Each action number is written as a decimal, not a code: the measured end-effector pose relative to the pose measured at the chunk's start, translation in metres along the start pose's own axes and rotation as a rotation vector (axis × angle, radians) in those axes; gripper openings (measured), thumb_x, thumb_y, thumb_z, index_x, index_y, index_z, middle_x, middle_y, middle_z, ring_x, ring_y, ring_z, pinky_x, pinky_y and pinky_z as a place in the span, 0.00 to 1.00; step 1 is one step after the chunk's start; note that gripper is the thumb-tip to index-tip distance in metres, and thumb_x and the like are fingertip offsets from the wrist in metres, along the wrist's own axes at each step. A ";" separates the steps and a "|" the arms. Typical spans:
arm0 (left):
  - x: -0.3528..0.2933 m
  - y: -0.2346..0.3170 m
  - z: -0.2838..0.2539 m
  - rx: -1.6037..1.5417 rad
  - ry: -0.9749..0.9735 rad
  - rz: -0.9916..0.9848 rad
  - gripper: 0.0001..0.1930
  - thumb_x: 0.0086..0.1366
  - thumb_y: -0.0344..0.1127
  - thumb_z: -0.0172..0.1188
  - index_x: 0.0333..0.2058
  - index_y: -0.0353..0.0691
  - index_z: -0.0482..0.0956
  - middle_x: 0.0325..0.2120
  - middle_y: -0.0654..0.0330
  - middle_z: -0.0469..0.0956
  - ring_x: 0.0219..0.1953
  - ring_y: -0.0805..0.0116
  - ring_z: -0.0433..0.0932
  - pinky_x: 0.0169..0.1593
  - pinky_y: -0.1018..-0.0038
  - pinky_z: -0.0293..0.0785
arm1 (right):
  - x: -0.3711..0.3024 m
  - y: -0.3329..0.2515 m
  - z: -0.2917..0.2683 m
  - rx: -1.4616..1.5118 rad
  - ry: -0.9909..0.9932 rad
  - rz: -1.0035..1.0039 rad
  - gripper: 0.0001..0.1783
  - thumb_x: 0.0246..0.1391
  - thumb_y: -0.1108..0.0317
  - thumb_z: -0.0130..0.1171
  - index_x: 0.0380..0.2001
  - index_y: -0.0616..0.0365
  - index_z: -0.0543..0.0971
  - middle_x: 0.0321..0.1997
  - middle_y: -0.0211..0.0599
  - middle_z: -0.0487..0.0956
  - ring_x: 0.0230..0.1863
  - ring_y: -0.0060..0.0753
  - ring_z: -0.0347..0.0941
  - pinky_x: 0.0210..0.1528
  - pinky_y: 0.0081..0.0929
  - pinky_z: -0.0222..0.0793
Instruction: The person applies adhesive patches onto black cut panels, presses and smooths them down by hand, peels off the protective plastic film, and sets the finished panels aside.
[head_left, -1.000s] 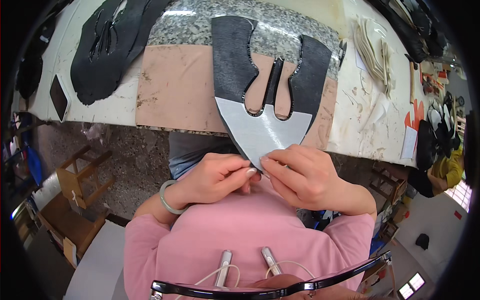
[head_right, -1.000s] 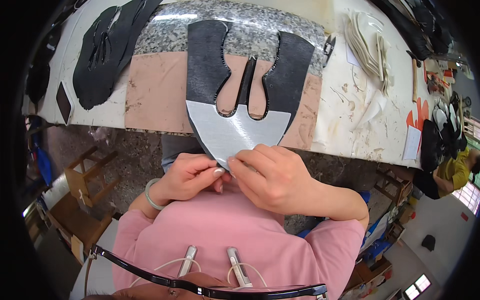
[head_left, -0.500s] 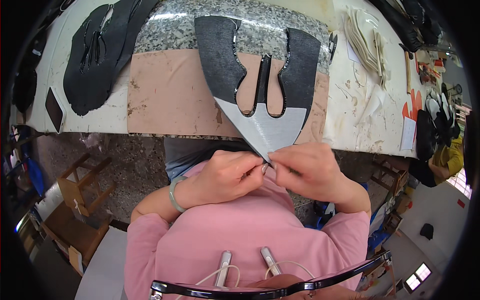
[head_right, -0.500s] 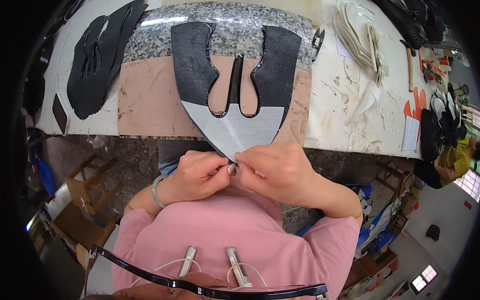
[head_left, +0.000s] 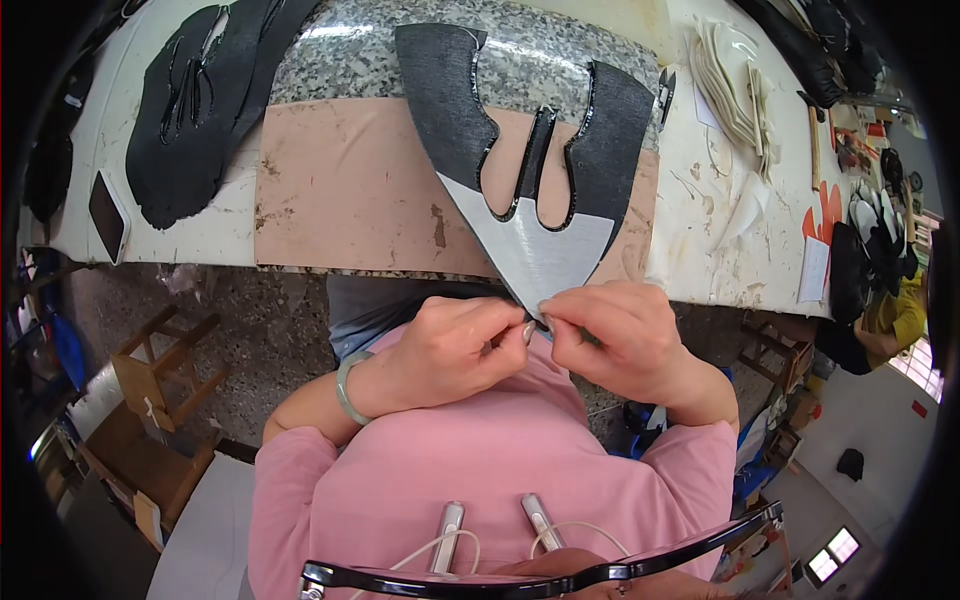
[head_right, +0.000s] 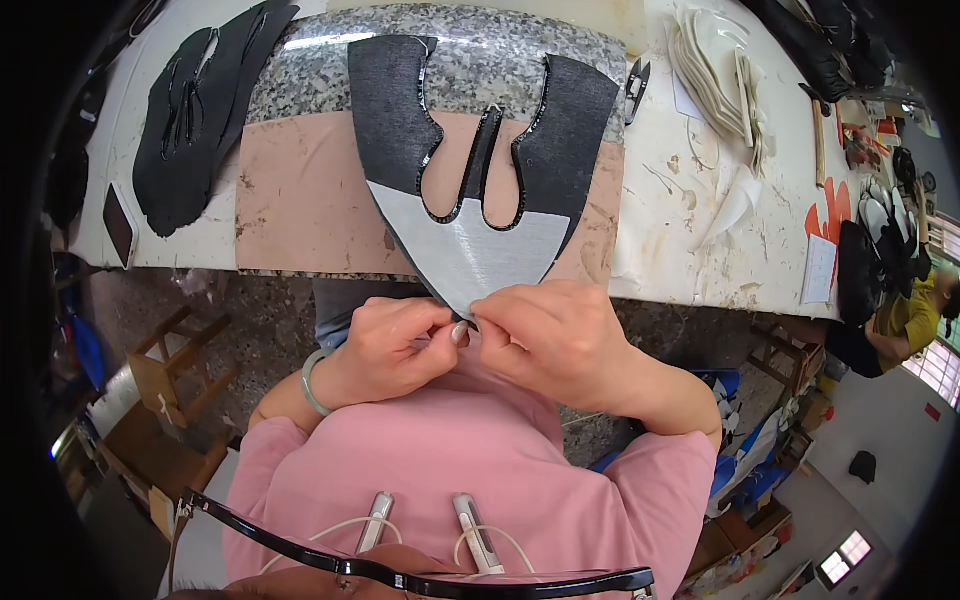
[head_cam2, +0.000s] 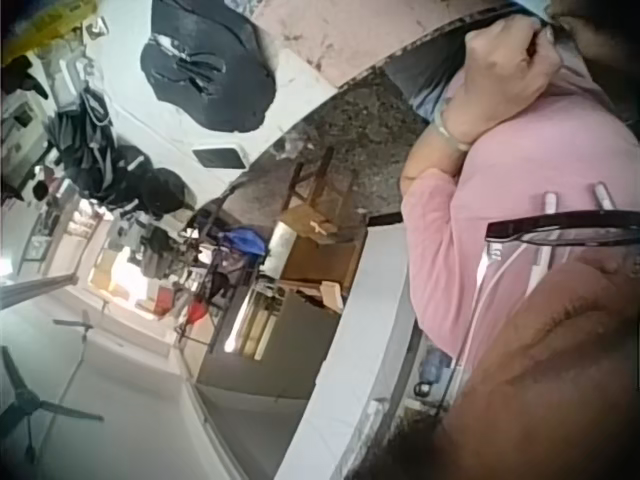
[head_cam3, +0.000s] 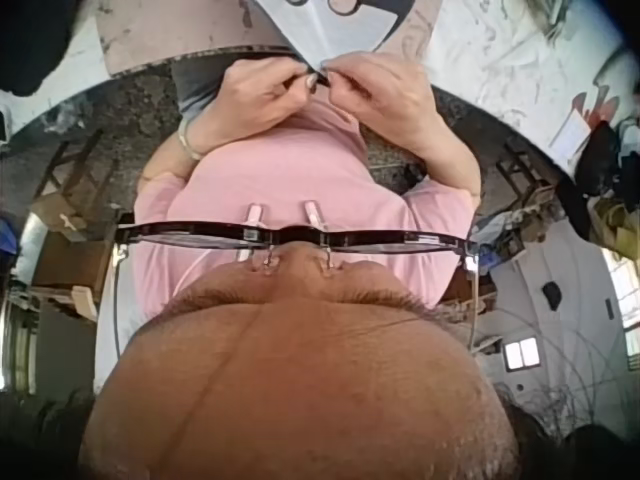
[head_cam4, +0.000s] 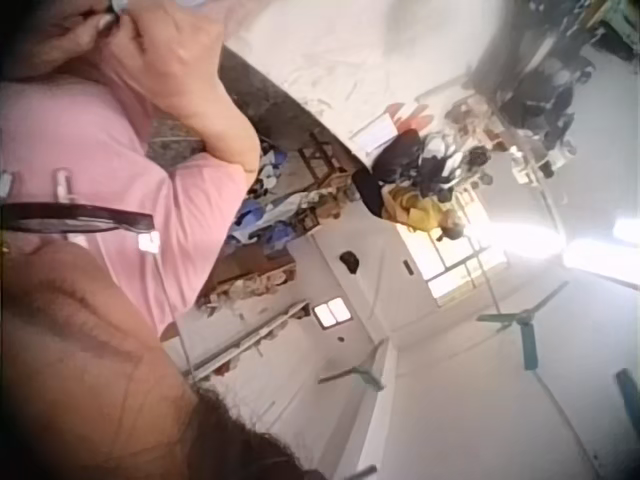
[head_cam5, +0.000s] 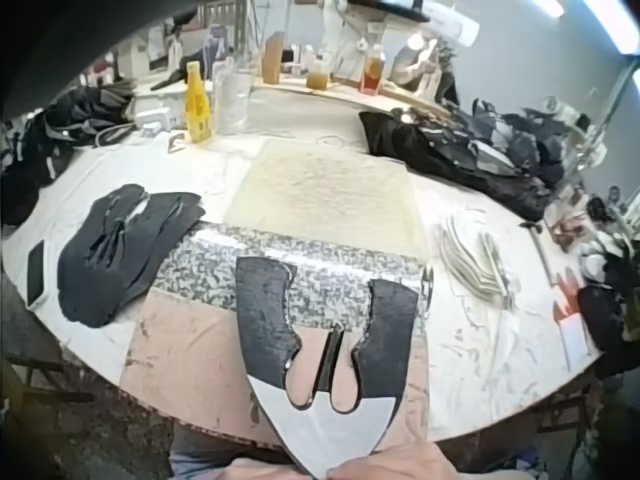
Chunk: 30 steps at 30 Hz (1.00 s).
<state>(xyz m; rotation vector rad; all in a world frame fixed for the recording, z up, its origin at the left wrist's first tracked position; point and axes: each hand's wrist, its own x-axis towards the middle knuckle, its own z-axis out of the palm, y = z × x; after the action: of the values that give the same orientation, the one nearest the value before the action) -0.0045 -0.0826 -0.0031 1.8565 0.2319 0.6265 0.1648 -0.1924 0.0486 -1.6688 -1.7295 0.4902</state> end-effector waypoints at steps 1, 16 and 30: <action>0.000 0.000 0.000 -0.025 -0.006 -0.016 0.04 0.51 0.24 0.62 0.26 0.33 0.74 0.16 0.57 0.71 0.15 0.63 0.73 0.20 0.72 0.69 | 0.000 0.001 0.000 0.000 -0.001 -0.001 0.08 0.42 0.78 0.63 0.30 0.62 0.79 0.25 0.38 0.79 0.22 0.35 0.77 0.22 0.28 0.72; -0.019 -0.004 -0.022 -0.076 -0.072 -0.212 0.03 0.55 0.24 0.60 0.25 0.29 0.78 0.18 0.57 0.79 0.17 0.71 0.79 0.21 0.77 0.73 | 0.012 0.021 0.006 -0.071 0.106 0.194 0.07 0.45 0.78 0.59 0.29 0.60 0.74 0.26 0.39 0.77 0.26 0.39 0.77 0.27 0.31 0.72; -0.030 -0.023 -0.009 -0.850 -0.159 -1.021 0.14 0.68 0.39 0.57 0.40 0.30 0.78 0.29 0.58 0.80 0.28 0.73 0.79 0.33 0.78 0.78 | 0.010 0.006 0.015 0.204 -0.264 0.301 0.15 0.52 0.67 0.64 0.41 0.61 0.74 0.36 0.38 0.75 0.35 0.36 0.74 0.37 0.28 0.70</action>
<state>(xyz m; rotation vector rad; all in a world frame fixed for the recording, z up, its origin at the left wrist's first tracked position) -0.0311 -0.0801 -0.0307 0.7756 0.6336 -0.1513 0.1595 -0.1791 0.0355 -1.7826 -1.5469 1.0321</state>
